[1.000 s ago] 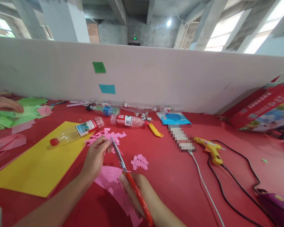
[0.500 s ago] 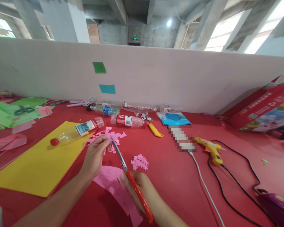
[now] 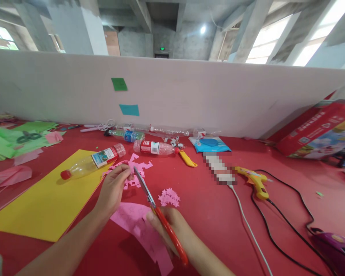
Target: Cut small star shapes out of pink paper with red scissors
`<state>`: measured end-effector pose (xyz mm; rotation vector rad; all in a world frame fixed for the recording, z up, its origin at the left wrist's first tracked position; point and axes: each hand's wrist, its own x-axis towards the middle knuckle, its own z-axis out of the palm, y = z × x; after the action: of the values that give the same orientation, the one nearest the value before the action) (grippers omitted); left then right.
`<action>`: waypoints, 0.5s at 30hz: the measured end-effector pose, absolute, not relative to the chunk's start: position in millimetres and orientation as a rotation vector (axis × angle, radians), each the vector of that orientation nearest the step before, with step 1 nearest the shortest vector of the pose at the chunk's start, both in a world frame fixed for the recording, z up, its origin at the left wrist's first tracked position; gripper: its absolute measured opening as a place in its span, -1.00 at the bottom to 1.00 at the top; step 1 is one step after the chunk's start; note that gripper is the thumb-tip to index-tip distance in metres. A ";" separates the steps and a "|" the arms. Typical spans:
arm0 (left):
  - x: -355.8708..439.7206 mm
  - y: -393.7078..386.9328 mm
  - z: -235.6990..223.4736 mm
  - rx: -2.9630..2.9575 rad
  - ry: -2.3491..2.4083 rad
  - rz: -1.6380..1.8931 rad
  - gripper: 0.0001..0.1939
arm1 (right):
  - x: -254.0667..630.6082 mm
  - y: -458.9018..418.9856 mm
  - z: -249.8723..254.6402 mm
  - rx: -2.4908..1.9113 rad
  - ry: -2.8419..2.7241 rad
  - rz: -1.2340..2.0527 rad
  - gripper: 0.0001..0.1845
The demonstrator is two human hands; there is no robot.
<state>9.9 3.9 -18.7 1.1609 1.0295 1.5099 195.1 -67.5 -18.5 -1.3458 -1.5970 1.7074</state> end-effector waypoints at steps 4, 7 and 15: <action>3.6 8.0 -17.1 1.260 1.019 1.484 -0.85 | 197.6 -63.8 -17.5 -1.344 -1.709 1.593 -0.46; -1.6 10.5 -13.4 1.353 1.017 1.447 -0.84 | 199.2 -62.3 -17.5 -1.293 -1.719 1.591 -0.39; -5.9 10.6 -9.5 1.438 1.001 1.362 -0.81 | 196.6 -63.9 -13.3 -1.307 -1.635 1.633 -0.39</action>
<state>-5.9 10.6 -9.5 1.4382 1.0006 1.3624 196.6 -63.9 -13.3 -1.3069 -1.6348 1.6326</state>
